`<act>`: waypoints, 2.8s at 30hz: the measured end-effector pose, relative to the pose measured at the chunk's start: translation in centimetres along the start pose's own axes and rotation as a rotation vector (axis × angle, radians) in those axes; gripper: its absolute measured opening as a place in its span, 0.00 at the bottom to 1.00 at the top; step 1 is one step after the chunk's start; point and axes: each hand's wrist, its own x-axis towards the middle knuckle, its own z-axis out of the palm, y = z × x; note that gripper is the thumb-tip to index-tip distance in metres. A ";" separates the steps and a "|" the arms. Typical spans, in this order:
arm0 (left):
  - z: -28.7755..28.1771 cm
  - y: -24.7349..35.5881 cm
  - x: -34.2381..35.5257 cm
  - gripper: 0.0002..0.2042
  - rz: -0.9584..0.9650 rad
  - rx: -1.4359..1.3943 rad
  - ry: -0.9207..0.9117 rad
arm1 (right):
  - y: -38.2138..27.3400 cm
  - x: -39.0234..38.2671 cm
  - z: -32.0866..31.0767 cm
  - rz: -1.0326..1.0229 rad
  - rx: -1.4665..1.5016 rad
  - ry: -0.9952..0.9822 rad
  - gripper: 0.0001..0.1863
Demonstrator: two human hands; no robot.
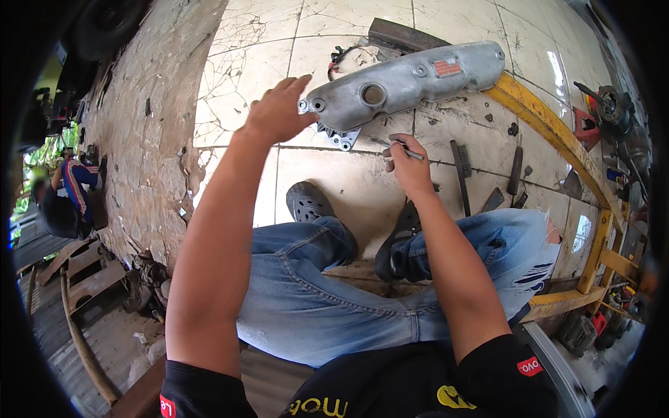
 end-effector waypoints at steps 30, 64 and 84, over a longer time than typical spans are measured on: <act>7.5 0.3 7.3 0.55 0.081 -0.140 0.054 | -4.3 -4.1 -1.7 0.198 -0.266 -0.387 0.22; 8.7 1.1 7.1 0.51 0.009 -0.196 0.000 | 3.4 -2.3 9.4 -0.063 -0.498 0.105 0.24; 9.1 0.5 6.6 0.50 -0.026 -0.208 -0.018 | 2.9 -2.2 7.9 0.231 0.164 0.270 0.23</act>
